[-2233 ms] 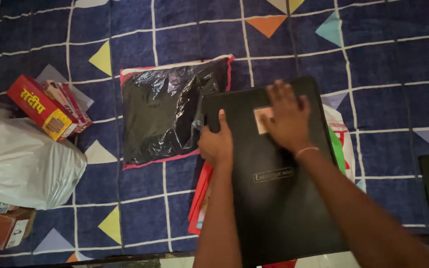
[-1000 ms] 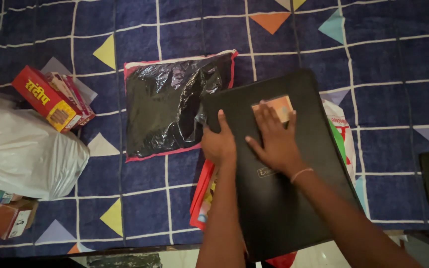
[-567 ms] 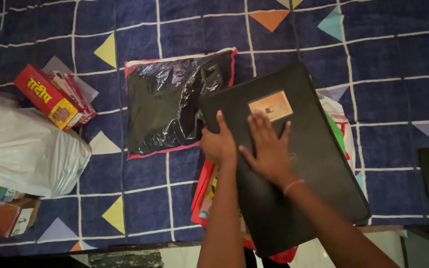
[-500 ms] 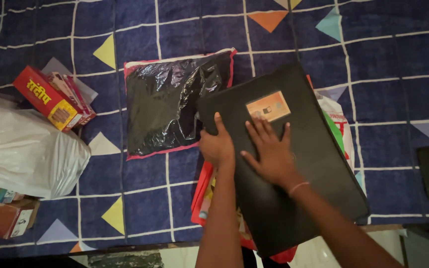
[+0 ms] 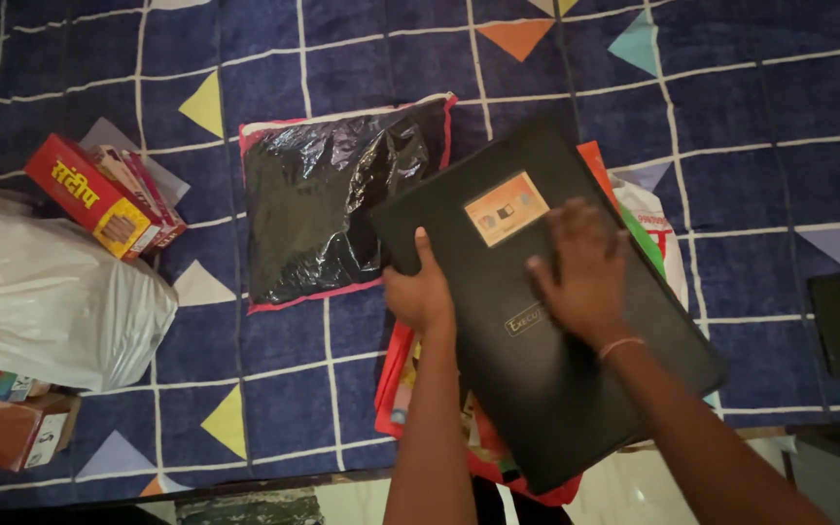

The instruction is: Moving a folder and several patterned mailing bags from a bed onto a high shelf inside a closet.

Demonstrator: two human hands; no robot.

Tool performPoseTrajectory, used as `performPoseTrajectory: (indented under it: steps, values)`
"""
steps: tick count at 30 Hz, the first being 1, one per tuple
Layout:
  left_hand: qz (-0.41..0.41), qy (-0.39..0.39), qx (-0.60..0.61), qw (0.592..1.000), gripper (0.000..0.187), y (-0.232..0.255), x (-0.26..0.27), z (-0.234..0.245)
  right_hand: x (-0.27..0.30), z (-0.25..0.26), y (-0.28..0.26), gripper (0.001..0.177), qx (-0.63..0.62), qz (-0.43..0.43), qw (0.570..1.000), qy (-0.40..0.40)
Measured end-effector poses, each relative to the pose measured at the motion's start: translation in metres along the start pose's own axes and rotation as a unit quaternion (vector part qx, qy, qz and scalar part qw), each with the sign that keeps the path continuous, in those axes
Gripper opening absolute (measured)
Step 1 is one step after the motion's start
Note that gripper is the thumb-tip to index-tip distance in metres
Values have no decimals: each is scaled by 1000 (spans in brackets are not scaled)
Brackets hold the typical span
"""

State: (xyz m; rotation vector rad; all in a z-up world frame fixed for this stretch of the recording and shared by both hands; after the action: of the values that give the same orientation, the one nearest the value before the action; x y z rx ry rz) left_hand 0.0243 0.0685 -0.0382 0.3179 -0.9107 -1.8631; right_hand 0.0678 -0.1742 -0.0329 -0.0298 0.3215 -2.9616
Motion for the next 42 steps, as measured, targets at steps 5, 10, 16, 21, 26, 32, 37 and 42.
performPoseTrajectory:
  steps: [5,10,16,21,26,32,37,42]
  values:
    - [-14,40,85,996,79,-20,5,-6,-9,1,51,88,-51,-154,979,119]
    - [46,25,47,998,88,-30,18,13,-20,23,45,84,-61,-181,975,118]
    - [-323,172,-136,920,96,27,12,53,-32,37,23,86,-111,-118,980,112]
    - [-444,-1,-221,868,92,39,-10,21,-51,49,-6,92,-96,-24,995,33]
    - [-392,-41,-196,898,93,32,-2,37,-54,21,-45,86,-106,16,994,-31]
    - [-380,-14,-232,895,71,31,12,44,-30,1,-105,76,-93,133,987,19]
    - [-374,9,-227,899,70,16,15,45,-21,10,-63,72,-63,127,989,-39]
    - [-332,-12,-234,914,70,23,23,53,-23,7,16,75,-10,-41,999,11]
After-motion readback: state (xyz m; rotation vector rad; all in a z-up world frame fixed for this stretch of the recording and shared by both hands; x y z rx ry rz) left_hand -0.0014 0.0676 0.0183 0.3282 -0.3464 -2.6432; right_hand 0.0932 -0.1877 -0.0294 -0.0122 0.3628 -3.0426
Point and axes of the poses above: each hand's wrist, its own x-axis away from the middle knuckle, its own z-axis out of the back of the hand, y = z × x, the point moved 6 cm from there along -x, towards the middle knuckle, and after that the axes turned 11 degrees about -z, right-handed, at the moved point
